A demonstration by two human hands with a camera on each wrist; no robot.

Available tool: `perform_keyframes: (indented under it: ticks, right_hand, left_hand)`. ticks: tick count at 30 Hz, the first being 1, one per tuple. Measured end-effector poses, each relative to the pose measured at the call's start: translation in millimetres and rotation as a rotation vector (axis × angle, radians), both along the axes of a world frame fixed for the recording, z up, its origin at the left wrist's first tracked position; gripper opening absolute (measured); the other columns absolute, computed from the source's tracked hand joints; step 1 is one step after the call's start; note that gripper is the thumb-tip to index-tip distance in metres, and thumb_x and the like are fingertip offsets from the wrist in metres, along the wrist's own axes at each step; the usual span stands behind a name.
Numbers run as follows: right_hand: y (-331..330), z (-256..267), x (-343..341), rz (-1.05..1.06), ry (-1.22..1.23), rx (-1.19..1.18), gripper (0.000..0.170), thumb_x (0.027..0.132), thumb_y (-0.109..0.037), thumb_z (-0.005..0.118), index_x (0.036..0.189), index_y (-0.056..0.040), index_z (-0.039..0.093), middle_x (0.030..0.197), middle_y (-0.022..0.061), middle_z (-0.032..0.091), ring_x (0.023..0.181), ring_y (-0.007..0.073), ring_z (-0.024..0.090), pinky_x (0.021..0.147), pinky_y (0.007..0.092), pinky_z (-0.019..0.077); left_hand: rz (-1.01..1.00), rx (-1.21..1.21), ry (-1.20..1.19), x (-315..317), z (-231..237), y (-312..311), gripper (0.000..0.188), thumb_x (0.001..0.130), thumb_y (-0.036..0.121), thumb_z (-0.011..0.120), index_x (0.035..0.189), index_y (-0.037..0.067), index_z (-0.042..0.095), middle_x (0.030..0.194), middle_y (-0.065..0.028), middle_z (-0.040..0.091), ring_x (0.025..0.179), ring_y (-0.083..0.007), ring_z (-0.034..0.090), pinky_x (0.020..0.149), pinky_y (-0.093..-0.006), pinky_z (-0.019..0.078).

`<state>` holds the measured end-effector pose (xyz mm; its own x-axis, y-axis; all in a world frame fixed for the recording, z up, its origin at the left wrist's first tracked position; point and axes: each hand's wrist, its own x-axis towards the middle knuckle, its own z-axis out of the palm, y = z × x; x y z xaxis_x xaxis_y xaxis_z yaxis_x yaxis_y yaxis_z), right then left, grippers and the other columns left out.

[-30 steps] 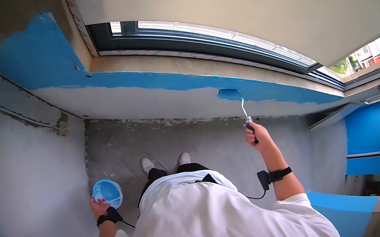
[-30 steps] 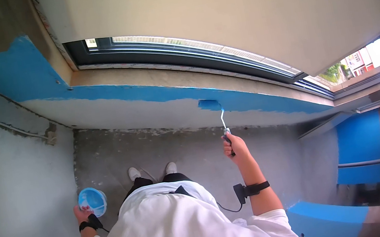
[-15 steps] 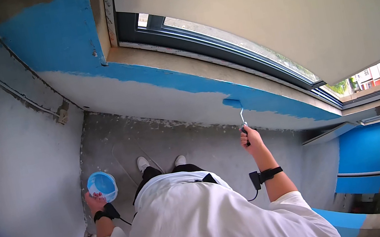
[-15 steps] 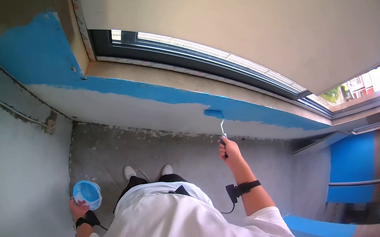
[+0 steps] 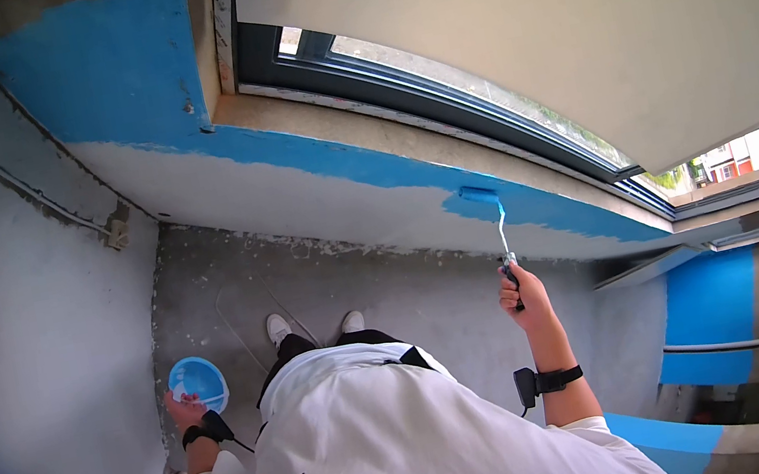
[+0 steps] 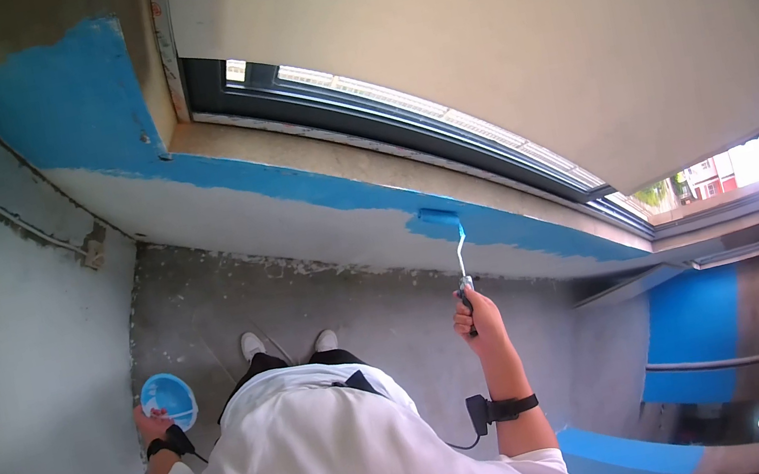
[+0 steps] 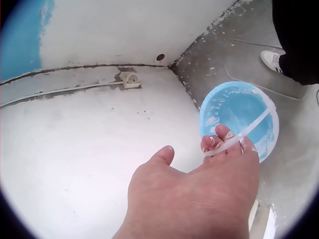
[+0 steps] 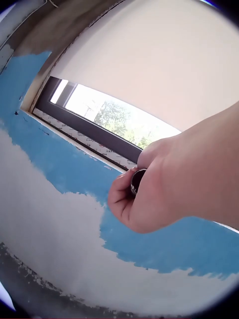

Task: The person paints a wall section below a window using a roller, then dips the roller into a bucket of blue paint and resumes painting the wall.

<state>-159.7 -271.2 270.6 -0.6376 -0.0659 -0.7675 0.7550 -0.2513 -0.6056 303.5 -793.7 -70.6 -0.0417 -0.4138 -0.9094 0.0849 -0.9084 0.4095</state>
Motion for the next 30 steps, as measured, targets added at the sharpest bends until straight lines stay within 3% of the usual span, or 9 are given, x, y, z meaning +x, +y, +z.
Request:
perform_keyframes:
  ticks: [4,6,9,16,21,25,28,30]
  right_hand:
    - [-14,-35,-5,-0.002,0.009,0.033,0.025,0.098,-0.030,0.045,0.094,-0.0058,0.049,0.058,-0.0041,0.033,0.044,0.0059,0.027,0.039,0.0211,0.0239]
    - [-12,-63,-13,-0.032,-0.038,-0.007,0.024,0.098,-0.029,0.045,0.092,-0.0059,0.048,0.058,-0.0043,0.032,0.044,0.0060,0.027,0.039,0.0214,0.0237]
    - [-9,-94,-25,-0.030,-0.106,0.002,0.023,0.097,-0.028,0.045,0.091,-0.0061,0.048,0.058,-0.0046,0.033,0.045,0.0060,0.028,0.039,0.0214,0.0236]
    - [7,-44,-5,-0.018,-0.083,-0.059,0.023,0.097,-0.028,0.046,0.091,-0.0058,0.049,0.059,-0.0044,0.033,0.045,0.0057,0.028,0.039,0.0205,0.0236]
    - [7,-1,17,0.024,0.089,-0.041,0.023,0.097,-0.028,0.047,0.094,-0.0047,0.050,0.059,-0.0036,0.034,0.044,0.0058,0.029,0.039,0.0210,0.0243]
    - [-4,-27,3,0.027,0.033,-0.036,0.024,0.097,-0.028,0.047,0.092,-0.0052,0.049,0.059,-0.0047,0.034,0.045,0.0053,0.030,0.039,0.0202,0.0247]
    - [-9,-65,-24,-0.079,-0.125,-0.108,0.024,0.097,-0.027,0.046,0.089,-0.0053,0.049,0.059,-0.0051,0.035,0.045,0.0050,0.030,0.039,0.0202,0.0245]
    - [-8,-84,-31,-0.039,-0.135,-0.064,0.024,0.097,-0.027,0.046,0.088,-0.0053,0.049,0.060,-0.0052,0.035,0.046,0.0049,0.030,0.039,0.0201,0.0245]
  left_hand:
    - [-0.024,-0.090,-0.011,2,5,-3,0.032,0.078,0.048,0.053,0.078,0.017,0.047,0.070,0.0008,0.043,0.076,-0.0182,0.050,0.062,-0.0372,0.0371]
    - [0.066,0.064,0.081,1,15,-7,0.028,0.077,0.043,0.055,0.076,0.017,0.047,0.071,0.0006,0.045,0.074,-0.0175,0.050,0.061,-0.0351,0.0387]
    - [0.123,0.109,0.085,9,-6,-18,0.028,0.074,0.042,0.057,0.074,0.017,0.046,0.071,0.0012,0.045,0.074,-0.0162,0.050,0.063,-0.0351,0.0375]
    - [0.062,0.024,0.045,-21,29,-9,0.034,0.072,0.048,0.058,0.075,0.017,0.045,0.075,0.0019,0.046,0.078,-0.0164,0.049,0.068,-0.0351,0.0337]
    - [0.016,-0.007,0.014,-23,47,3,0.035,0.072,0.051,0.056,0.074,0.018,0.044,0.074,0.0025,0.046,0.078,-0.0158,0.048,0.068,-0.0353,0.0330]
    - [-0.037,-0.001,0.069,-4,49,4,0.035,0.074,0.051,0.052,0.072,0.017,0.043,0.067,0.0044,0.043,0.074,-0.0155,0.048,0.066,-0.0364,0.0320]
    - [0.027,0.018,0.083,7,50,14,0.032,0.075,0.049,0.051,0.072,0.018,0.043,0.067,0.0037,0.043,0.072,-0.0156,0.048,0.066,-0.0367,0.0319]
    - [0.023,-0.012,0.046,6,60,19,0.032,0.075,0.049,0.051,0.075,0.017,0.043,0.070,0.0027,0.043,0.075,-0.0159,0.046,0.068,-0.0374,0.0325]
